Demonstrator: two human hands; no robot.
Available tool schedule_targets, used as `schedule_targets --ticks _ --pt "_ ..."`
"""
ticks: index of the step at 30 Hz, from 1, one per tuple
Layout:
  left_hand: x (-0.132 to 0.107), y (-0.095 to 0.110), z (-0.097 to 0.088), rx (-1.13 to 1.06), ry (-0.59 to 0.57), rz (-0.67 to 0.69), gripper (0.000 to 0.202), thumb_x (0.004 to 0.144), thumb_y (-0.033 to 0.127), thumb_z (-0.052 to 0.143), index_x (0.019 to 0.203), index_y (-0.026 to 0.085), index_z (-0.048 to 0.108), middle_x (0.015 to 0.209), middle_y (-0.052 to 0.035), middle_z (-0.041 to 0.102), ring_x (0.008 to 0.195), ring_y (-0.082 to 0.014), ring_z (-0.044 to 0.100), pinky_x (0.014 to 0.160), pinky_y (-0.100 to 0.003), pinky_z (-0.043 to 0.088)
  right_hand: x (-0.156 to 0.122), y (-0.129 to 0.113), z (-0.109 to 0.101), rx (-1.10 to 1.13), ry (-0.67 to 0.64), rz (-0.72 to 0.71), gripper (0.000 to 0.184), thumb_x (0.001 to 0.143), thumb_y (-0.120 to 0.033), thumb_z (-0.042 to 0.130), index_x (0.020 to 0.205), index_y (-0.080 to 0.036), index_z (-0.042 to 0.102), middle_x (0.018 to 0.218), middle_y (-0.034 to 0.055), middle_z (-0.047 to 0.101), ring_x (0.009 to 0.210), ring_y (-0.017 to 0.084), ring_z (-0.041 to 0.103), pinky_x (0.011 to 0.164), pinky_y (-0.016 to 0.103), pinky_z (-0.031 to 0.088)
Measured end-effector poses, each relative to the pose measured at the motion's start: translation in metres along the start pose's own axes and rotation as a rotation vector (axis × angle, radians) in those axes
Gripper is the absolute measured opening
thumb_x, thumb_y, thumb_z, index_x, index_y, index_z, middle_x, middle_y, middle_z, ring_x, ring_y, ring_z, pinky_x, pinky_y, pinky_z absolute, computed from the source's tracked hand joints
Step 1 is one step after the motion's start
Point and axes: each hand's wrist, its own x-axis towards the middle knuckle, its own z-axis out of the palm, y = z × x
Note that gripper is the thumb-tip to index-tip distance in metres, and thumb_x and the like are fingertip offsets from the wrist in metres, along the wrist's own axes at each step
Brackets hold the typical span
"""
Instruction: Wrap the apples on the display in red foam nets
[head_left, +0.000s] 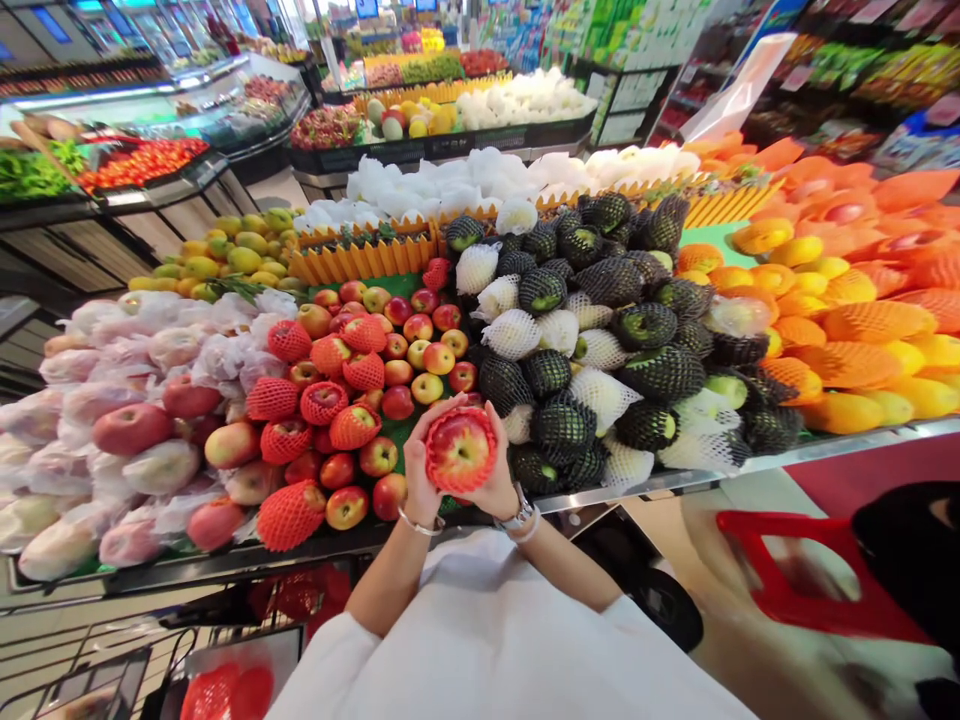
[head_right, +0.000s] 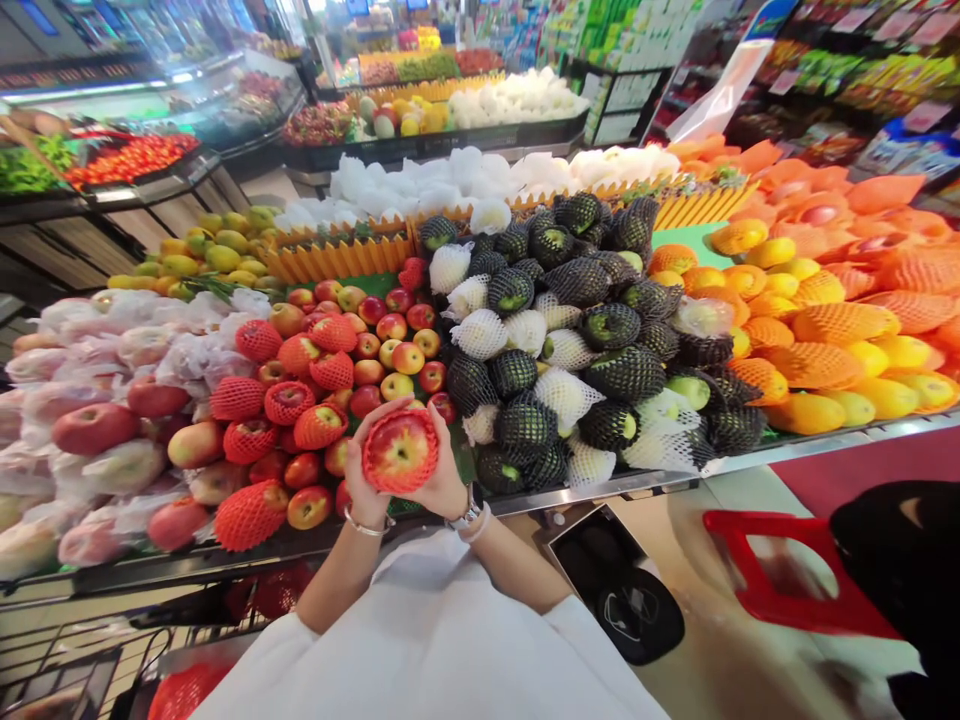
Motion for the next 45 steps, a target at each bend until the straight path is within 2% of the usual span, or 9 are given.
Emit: schedule_targets --ticks 3,6,10,15,19,27,30,36,45 --pt "0.0 -0.006 0.008 -0.185 0.242 -0.038 0.051 0.082 0.059 0.05 0.098 0.015 0.07 0.109 -0.0117 0.066 0.112 -0.0298 0.058 0.102 -0.044 0.044 0.002 -0.007 0.004 0.042 -0.117 -0.003 0.127 0.052 -0.067 0.078 0.153 -0.027 0.013 0.15 0.0139 0.029 0.138 0.028 0.034 0.115 0.044 0.029" --pt "0.004 -0.009 0.01 -0.286 0.351 -0.067 0.043 0.08 0.053 0.052 0.089 0.015 0.07 0.101 -0.0101 0.068 0.106 -0.028 0.06 0.099 -0.043 0.045 0.008 -0.019 0.004 0.074 -0.157 -0.017 0.098 0.075 -0.079 0.048 0.153 -0.027 0.019 0.155 0.0104 0.02 0.145 0.027 0.018 0.119 0.048 0.016" --pt "0.004 -0.017 0.011 -0.312 0.447 -0.062 0.036 0.08 0.046 0.052 0.087 0.016 0.069 0.095 -0.0071 0.067 0.097 -0.0229 0.062 0.094 -0.037 0.047 0.016 -0.034 0.006 0.097 -0.05 0.087 0.063 0.094 -0.058 0.039 0.147 -0.023 0.036 0.152 0.009 0.032 0.142 0.024 0.028 0.119 0.046 0.02" --pt "-0.009 -0.034 0.016 -0.052 0.387 0.177 0.037 0.087 0.044 0.046 0.096 0.017 0.069 0.1 -0.0078 0.065 0.101 -0.0235 0.059 0.099 -0.038 0.043 0.018 -0.037 0.018 0.432 0.274 0.16 0.057 0.097 -0.054 0.025 0.124 -0.017 0.06 0.125 0.0115 0.06 0.118 0.024 0.057 0.104 0.042 0.043" --pt "-0.016 -0.042 0.017 0.143 0.359 0.321 0.041 0.088 0.048 0.044 0.096 0.016 0.069 0.109 -0.0104 0.061 0.114 -0.0279 0.053 0.104 -0.043 0.039 0.013 -0.035 0.018 0.261 0.41 0.103 0.041 0.097 -0.038 0.034 0.107 -0.017 0.069 0.113 0.008 0.066 0.107 0.022 0.06 0.099 0.038 0.045" --pt "-0.019 -0.04 0.027 -0.021 0.208 0.142 0.059 0.083 0.067 0.045 0.098 0.016 0.071 0.11 -0.0123 0.063 0.117 -0.0314 0.052 0.107 -0.045 0.038 0.014 -0.035 0.017 0.095 0.549 -0.014 0.027 0.092 -0.03 0.04 0.096 -0.018 0.064 0.105 0.0084 0.063 0.102 0.022 0.059 0.097 0.04 0.046" --pt "-0.016 -0.039 0.03 -0.246 0.278 0.039 0.047 0.078 0.058 0.055 0.097 0.018 0.068 0.111 -0.0109 0.063 0.115 -0.0303 0.055 0.104 -0.044 0.042 0.015 -0.038 0.019 0.095 0.5 -0.091 0.023 0.092 -0.026 0.043 0.097 -0.021 0.064 0.106 0.0077 0.063 0.106 0.022 0.058 0.099 0.043 0.044" --pt "-0.006 -0.054 0.007 -0.425 0.536 -0.332 0.034 0.083 0.052 0.044 0.09 0.025 0.062 0.103 -0.0036 0.066 0.106 -0.0183 0.06 0.098 -0.031 0.046 0.032 -0.047 0.004 -0.256 0.126 -0.061 0.029 0.092 -0.021 0.05 0.118 -0.023 0.063 0.12 0.0058 0.061 0.122 0.021 0.047 0.109 0.042 0.034" --pt "0.0 -0.069 -0.002 -0.42 0.568 -0.254 0.032 0.076 0.038 0.048 0.091 0.016 0.065 0.097 -0.006 0.068 0.095 -0.0204 0.064 0.089 -0.032 0.049 0.059 -0.044 -0.026 -0.581 -0.153 0.162 0.018 0.091 -0.028 0.057 0.094 -0.014 0.07 0.093 0.0075 0.06 0.088 0.017 0.055 0.085 0.034 0.044"
